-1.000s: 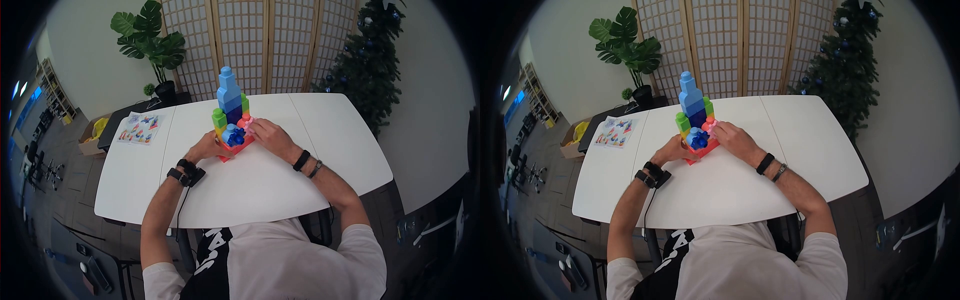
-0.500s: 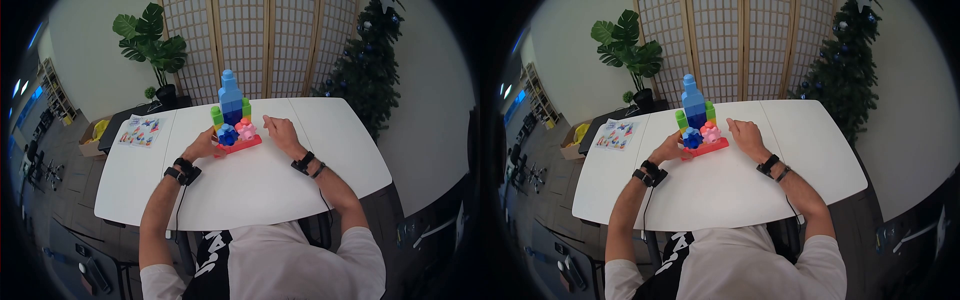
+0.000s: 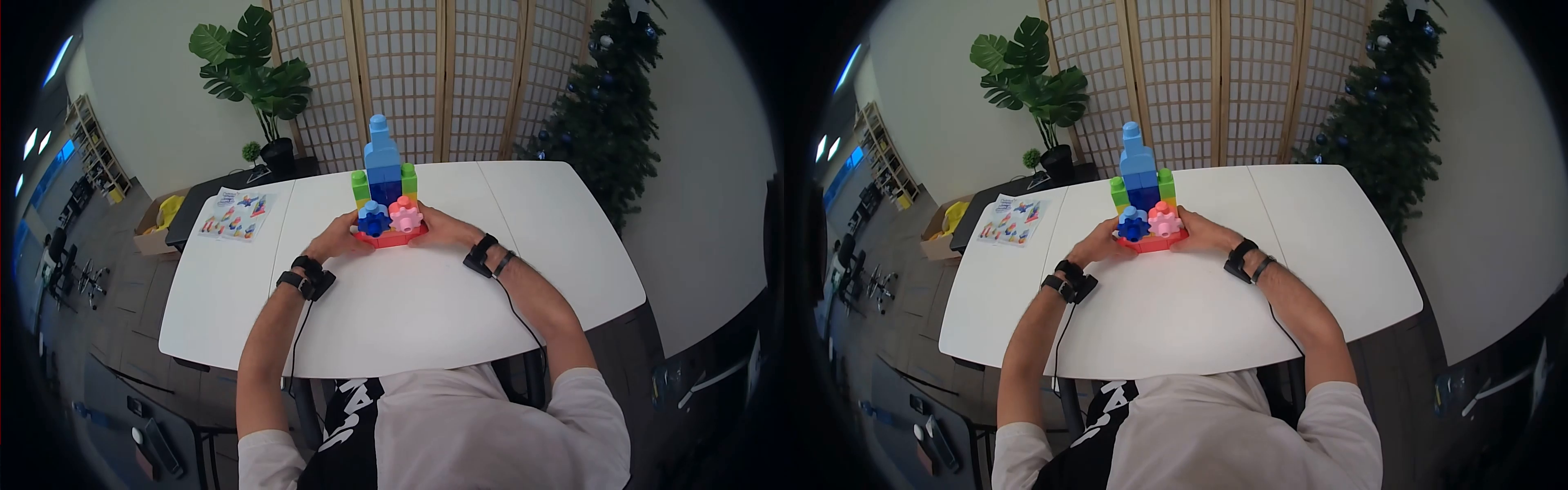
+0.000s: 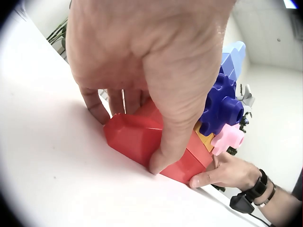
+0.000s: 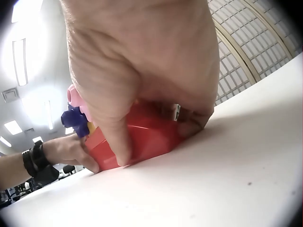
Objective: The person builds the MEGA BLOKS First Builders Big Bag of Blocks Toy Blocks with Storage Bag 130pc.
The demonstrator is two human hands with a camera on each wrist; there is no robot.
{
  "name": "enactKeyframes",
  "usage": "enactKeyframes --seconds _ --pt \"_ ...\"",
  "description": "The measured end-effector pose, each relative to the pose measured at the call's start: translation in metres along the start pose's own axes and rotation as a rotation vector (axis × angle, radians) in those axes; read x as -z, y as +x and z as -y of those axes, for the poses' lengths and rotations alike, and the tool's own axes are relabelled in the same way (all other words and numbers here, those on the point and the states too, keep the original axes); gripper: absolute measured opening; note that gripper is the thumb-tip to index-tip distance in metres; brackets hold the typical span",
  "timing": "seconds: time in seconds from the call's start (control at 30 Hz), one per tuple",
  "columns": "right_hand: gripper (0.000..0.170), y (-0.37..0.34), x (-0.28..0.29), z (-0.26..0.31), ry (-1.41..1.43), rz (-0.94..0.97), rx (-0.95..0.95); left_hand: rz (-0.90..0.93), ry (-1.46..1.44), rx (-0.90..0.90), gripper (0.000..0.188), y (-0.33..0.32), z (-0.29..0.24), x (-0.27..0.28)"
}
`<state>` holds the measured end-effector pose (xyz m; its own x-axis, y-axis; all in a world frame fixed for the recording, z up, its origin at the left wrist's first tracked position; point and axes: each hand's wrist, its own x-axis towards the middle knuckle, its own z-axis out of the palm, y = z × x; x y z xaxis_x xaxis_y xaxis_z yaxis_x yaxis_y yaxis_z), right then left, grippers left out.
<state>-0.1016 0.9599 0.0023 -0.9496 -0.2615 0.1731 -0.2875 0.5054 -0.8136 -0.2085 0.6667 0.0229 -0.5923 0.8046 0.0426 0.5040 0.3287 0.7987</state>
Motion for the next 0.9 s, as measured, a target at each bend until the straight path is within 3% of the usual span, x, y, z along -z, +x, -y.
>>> enactKeyframes --seconds 0.23,0.33,0.43,0.9 --pt "0.085 -0.007 0.01 0.034 -0.126 0.066 -0.19 0.023 0.052 0.083 0.072 0.013 0.026 -0.002" --pt "0.086 -0.009 0.015 0.047 -0.156 0.095 -0.282 0.039 0.092 0.121 0.077 0.016 0.038 0.0" --pt "0.085 -0.007 0.019 0.028 -0.131 0.097 -0.229 0.034 0.09 0.119 0.079 -0.011 -0.008 0.006" --pt "0.083 -0.009 0.025 0.01 -0.222 0.058 -0.177 0.057 0.1 0.06 0.077 -0.004 0.017 0.01"
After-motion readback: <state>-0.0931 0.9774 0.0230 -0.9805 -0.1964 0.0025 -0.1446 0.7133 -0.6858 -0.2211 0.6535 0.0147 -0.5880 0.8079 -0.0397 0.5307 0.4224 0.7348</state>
